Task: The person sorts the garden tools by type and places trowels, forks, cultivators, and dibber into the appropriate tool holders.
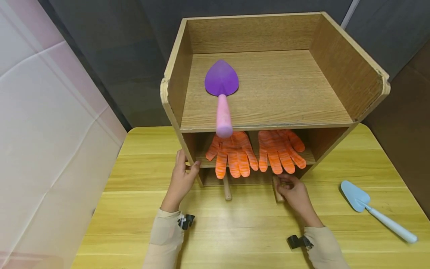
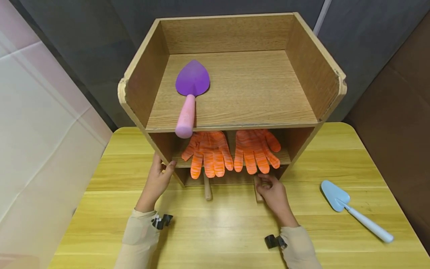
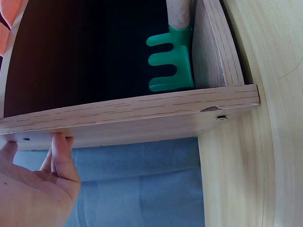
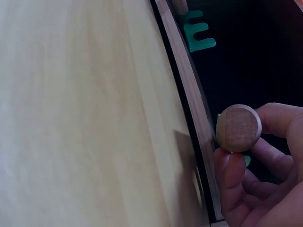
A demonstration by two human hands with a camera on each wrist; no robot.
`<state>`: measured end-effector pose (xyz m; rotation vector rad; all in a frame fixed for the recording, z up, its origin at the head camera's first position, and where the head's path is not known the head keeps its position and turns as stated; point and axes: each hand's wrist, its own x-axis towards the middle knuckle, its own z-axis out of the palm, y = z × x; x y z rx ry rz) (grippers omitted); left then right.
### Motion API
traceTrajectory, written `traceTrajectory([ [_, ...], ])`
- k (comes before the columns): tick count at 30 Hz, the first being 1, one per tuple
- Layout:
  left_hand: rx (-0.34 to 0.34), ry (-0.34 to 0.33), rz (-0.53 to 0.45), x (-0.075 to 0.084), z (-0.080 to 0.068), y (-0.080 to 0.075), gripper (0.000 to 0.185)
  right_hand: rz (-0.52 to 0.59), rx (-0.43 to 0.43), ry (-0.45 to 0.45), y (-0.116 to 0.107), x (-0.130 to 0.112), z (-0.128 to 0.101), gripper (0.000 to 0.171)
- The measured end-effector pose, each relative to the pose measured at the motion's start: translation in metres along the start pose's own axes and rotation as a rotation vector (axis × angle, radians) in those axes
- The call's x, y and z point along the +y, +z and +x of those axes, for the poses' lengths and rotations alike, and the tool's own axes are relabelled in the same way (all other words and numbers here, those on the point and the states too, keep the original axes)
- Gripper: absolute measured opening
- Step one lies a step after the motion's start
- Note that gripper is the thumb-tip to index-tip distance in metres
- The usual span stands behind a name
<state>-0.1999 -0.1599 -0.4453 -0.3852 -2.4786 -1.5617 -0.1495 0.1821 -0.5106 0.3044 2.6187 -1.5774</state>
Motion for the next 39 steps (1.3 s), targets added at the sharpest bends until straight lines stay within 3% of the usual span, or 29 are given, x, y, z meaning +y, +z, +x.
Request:
traceTrajectory([
  [21, -0.002, 0.017, -0.008, 0.0, 0.0, 0.0, 0.045, 0.03, 0.016, -0.03, 0.0, 0.0, -0.004, 0.041],
  [30, 0.005, 0.017, -0.014, -0.004, 0.0, 0.001, 0.048, 0.008, -0.015, -0.134, -0.012, -0.003, -0.019, 0.037],
  [39, -0.003, 0.008, -0.005, -0.002, -0.001, 0.001, 0.051, -0.067, -0.062, -0.253, -0.041, 0.003, -0.036, 0.034],
])
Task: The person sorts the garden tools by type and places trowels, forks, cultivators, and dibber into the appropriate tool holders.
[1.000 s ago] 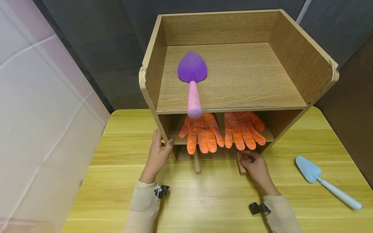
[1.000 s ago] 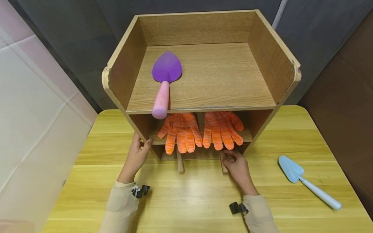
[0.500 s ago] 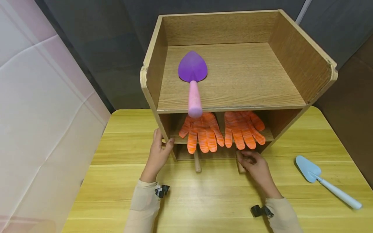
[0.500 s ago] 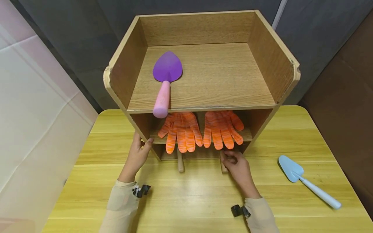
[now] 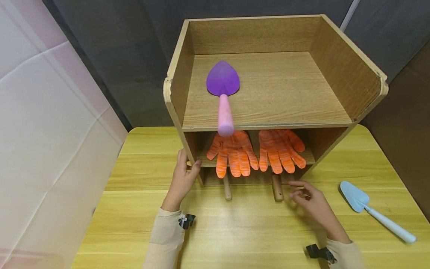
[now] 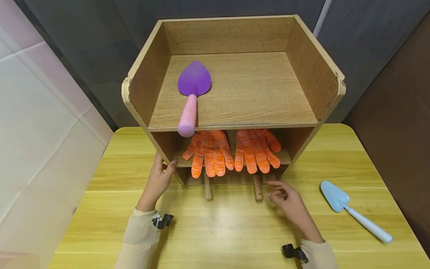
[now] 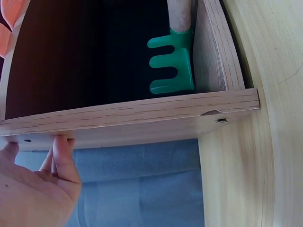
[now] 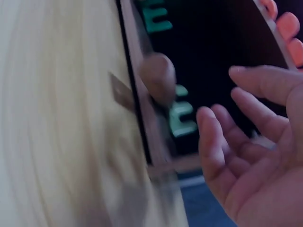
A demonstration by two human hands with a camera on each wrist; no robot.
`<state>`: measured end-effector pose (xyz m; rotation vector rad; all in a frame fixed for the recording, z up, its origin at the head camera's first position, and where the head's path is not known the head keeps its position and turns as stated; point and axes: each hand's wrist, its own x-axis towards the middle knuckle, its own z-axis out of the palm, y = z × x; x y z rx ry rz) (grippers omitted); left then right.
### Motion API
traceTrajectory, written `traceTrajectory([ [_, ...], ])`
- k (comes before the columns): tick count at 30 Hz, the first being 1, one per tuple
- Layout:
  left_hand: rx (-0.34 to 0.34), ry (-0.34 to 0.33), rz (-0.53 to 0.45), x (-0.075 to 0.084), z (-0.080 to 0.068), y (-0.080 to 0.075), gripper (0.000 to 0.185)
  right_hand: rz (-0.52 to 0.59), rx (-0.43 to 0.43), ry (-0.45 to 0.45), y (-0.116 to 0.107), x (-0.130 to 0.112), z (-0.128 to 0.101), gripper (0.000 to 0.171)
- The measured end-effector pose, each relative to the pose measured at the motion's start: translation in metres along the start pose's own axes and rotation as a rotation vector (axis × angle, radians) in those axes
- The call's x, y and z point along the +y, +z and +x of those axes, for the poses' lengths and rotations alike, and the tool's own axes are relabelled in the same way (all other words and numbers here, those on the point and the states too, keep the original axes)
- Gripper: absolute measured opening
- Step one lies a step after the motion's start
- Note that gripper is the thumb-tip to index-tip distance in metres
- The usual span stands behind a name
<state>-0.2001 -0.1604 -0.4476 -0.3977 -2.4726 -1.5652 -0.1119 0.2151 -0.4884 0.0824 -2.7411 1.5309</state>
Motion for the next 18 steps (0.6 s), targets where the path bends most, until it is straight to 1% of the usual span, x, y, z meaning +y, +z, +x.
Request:
traceTrajectory([
  [5, 0.007, 0.013, 0.003, -0.002, 0.001, 0.0, 0.049, 0.049, -0.05, -0.079, -0.021, 0.007, -0.01, 0.039],
  [7, 0.007, 0.014, 0.003, -0.002, 0.001, 0.0, 0.049, 0.051, -0.061, -0.115, -0.03, 0.011, -0.014, 0.039],
  [9, 0.006, 0.014, 0.005, -0.002, 0.001, 0.0, 0.049, 0.029, -0.061, -0.124, -0.04, 0.015, -0.018, 0.037],
  [13, 0.0, 0.009, 0.006, -0.001, 0.001, 0.0, 0.049, -0.036, -0.028, -0.123, -0.06, 0.025, -0.025, 0.033],
  [16, -0.004, 0.005, 0.006, 0.0, 0.0, 0.0, 0.05, -0.055, 0.011, -0.115, -0.074, 0.033, -0.031, 0.029],
  [18, -0.005, 0.005, 0.006, 0.0, 0.0, 0.0, 0.05, -0.061, 0.039, -0.088, -0.082, 0.039, -0.037, 0.029],
])
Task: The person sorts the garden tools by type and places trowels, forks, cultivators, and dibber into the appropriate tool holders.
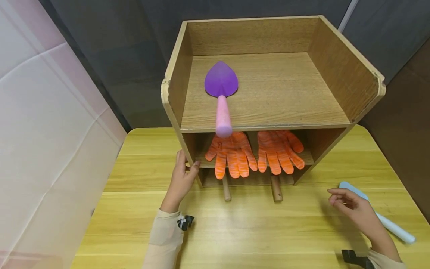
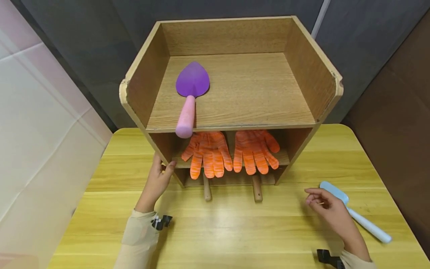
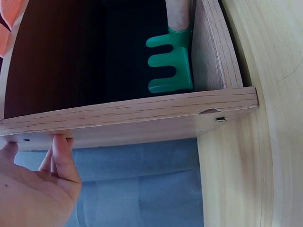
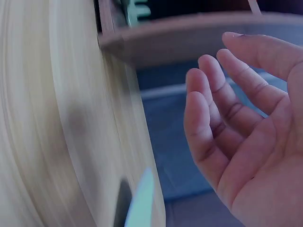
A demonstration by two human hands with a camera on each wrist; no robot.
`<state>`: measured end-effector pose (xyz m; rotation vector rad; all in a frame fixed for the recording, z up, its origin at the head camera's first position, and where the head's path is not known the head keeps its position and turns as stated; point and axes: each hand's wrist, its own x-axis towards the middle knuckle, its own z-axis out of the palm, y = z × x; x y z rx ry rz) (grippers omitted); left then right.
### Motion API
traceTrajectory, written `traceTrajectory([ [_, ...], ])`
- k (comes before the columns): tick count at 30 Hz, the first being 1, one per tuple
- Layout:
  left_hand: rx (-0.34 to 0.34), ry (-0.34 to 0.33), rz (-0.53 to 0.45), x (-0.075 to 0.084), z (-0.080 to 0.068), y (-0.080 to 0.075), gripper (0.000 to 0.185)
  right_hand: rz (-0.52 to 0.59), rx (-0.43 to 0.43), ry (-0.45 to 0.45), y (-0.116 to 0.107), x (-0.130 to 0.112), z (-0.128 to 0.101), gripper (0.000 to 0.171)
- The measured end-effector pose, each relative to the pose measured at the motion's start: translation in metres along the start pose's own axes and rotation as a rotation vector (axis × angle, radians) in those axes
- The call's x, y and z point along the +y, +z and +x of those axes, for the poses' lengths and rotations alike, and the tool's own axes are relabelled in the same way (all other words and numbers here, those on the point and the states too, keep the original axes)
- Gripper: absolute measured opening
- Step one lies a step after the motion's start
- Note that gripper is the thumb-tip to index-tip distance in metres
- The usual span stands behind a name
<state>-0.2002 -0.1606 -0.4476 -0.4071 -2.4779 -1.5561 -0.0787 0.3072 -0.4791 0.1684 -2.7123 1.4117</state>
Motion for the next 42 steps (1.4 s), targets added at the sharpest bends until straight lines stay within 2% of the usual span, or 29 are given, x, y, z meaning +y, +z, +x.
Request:
traceTrajectory([
  [7, -0.004, -0.003, -0.006, 0.0, -0.001, 0.0, 0.048, -0.079, 0.068, 0.121, -0.027, 0.016, -0.012, 0.032],
  [16, -0.001, -0.012, -0.01, 0.002, 0.0, -0.002, 0.047, -0.186, 0.063, 0.187, -0.045, 0.038, -0.02, 0.038],
  [22, -0.002, -0.003, -0.015, 0.002, 0.001, -0.002, 0.046, -0.302, 0.085, 0.245, -0.054, 0.053, -0.023, 0.043],
  [30, -0.001, -0.004, -0.024, 0.001, 0.002, -0.002, 0.045, -0.377, 0.036, 0.318, -0.068, 0.064, -0.022, 0.045],
  [37, 0.005, -0.005, -0.031, 0.001, 0.003, 0.0, 0.043, -0.395, 0.04, 0.359, -0.074, 0.071, -0.023, 0.045],
  [42, 0.0, -0.011, -0.032, 0.0, 0.001, 0.0, 0.042, -0.414, -0.014, 0.381, -0.074, 0.077, -0.025, 0.05],
])
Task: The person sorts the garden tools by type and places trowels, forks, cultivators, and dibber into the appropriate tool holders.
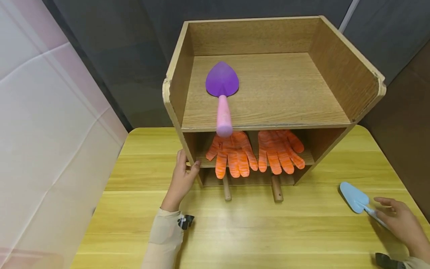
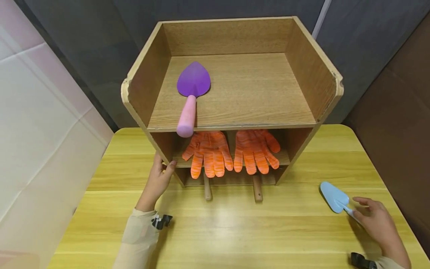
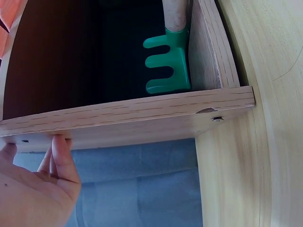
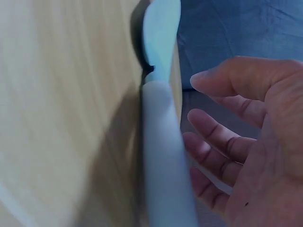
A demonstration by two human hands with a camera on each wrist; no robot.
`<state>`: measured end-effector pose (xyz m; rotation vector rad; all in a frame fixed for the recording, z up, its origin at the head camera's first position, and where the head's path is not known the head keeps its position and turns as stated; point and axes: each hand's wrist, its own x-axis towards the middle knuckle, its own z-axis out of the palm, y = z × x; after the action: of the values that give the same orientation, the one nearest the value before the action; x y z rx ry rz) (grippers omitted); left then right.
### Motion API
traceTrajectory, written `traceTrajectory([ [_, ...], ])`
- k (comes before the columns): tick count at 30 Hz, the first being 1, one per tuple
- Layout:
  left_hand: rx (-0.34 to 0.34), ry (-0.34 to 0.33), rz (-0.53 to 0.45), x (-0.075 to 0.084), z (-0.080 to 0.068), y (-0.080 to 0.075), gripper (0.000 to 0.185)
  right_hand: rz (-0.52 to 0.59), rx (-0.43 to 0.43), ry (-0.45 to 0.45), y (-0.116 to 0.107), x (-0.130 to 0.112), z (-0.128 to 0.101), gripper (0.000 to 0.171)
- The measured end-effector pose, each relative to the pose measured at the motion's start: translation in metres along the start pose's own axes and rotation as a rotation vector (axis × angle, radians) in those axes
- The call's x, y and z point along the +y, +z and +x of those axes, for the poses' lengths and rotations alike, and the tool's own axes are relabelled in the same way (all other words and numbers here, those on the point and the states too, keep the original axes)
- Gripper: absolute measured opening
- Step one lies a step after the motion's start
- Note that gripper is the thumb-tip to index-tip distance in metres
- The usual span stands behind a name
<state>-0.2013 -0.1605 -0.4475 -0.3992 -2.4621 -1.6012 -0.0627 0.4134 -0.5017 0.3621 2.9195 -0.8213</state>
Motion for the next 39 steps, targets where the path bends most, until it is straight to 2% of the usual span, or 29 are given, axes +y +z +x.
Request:
traceTrajectory([
  [13, 0.003, 0.008, 0.011, 0.0, -0.001, 0.0, 0.046, 0.066, -0.079, -0.014, 0.01, 0.01, 0.003, 0.044],
  [24, 0.001, 0.002, 0.011, -0.002, -0.002, 0.0, 0.046, 0.036, -0.172, 0.054, 0.007, 0.012, 0.006, 0.047],
  [34, -0.004, -0.008, 0.015, 0.0, -0.002, -0.001, 0.044, 0.009, -0.249, 0.039, 0.003, 0.011, 0.008, 0.048],
  [39, -0.003, -0.007, 0.017, 0.0, -0.001, -0.001, 0.044, 0.016, -0.251, 0.035, 0.003, 0.007, 0.01, 0.047],
])
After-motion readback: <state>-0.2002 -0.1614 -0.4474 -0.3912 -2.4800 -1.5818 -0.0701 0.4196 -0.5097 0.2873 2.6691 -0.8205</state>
